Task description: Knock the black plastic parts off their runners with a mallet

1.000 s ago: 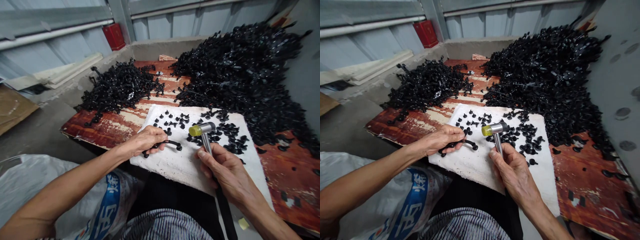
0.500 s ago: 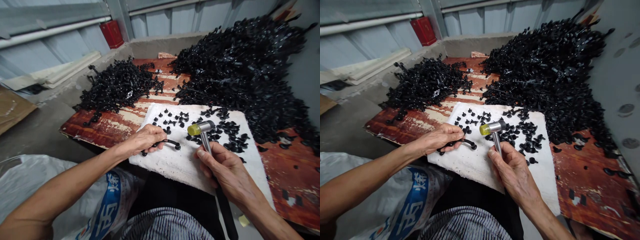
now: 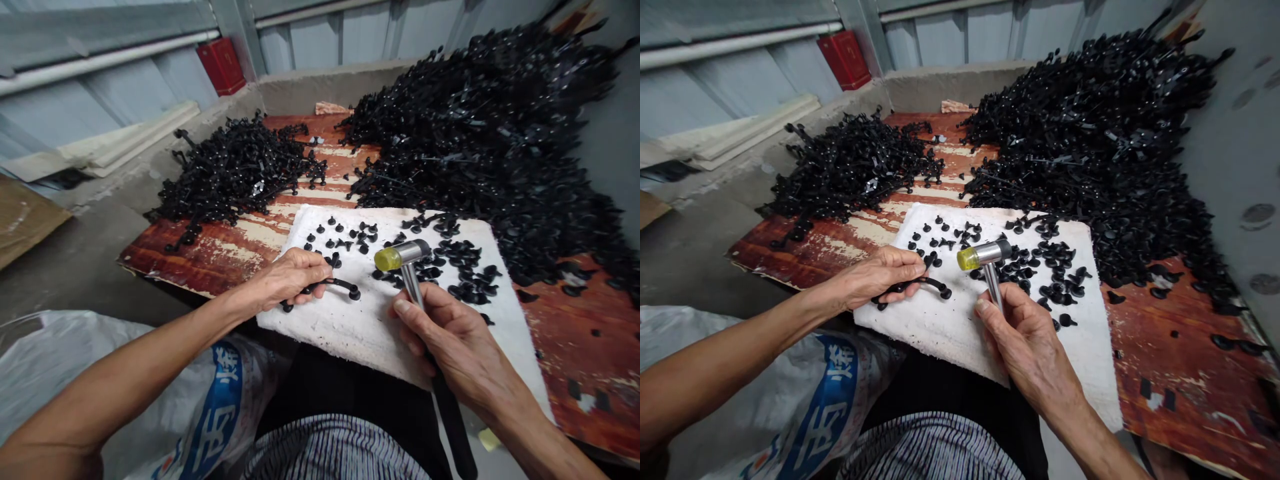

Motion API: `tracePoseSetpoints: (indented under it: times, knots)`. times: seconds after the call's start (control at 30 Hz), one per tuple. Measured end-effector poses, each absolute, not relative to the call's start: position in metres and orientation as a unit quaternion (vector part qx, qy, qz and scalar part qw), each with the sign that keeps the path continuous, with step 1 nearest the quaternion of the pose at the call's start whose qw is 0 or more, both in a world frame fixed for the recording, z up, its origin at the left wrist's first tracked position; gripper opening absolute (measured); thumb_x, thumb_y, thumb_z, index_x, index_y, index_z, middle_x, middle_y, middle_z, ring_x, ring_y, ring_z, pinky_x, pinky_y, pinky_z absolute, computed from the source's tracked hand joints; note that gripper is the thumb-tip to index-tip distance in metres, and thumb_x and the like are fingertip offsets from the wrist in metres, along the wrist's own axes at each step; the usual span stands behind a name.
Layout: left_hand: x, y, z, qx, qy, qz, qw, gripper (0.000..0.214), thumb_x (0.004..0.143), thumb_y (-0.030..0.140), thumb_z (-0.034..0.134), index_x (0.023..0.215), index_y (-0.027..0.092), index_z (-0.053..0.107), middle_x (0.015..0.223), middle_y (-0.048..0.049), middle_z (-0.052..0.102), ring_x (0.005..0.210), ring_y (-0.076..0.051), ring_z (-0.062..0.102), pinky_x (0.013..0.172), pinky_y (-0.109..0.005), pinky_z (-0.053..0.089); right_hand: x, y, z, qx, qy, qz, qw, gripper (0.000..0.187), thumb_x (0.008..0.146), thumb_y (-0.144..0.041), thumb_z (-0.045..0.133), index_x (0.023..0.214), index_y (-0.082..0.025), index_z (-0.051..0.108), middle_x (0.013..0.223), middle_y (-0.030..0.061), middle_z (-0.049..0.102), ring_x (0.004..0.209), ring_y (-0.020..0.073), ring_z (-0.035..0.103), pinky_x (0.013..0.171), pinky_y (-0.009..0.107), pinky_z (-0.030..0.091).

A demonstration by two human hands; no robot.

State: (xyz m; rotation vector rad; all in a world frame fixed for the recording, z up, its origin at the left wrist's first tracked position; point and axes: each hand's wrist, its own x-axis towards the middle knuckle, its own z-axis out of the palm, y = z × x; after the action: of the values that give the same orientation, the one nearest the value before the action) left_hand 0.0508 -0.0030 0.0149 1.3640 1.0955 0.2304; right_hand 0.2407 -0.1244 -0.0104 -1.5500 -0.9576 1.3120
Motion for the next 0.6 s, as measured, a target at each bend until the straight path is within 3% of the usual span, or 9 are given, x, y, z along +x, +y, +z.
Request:
tracePoseSetpoints:
  times: [0.47,0.6]
  knots:
    - [0.0544,-0.0043,0.018,0.616,0.494,0.075,0.61,0.023,0.09,0.016,0.049,0.067,0.014,0.054,0.05,0.0042,0.052,0.031,-0.002,0.035,0.031,-0.015,0.018,0.2413,-0.1258,-0.0162,-0.615,-0.395,0.52,0.442,0.041,0.078,-0.061,0.062,0.079,-0.02,0.052,0.05,-0.007,0.041,0.04,0.0069,0.032,0.034,0.018,0.024]
    - [0.0555,-0.0038,0.0223,0.614,0.507,0.06,0.601,0.024,0.09,0.016,0.048,0.067,0.014,0.052,0.047,0.005,0.05,0.03,-0.002,0.034,0.031,-0.015,0.017,0.242,-0.1278,-0.0149,-0.62,-0.419,0.505,0.431,0.039,0.084,-0.059,0.056,0.081,-0.021,0.053,0.051,-0.007,0.04,0.039,0.0075,0.032,0.035,0.02,0.025]
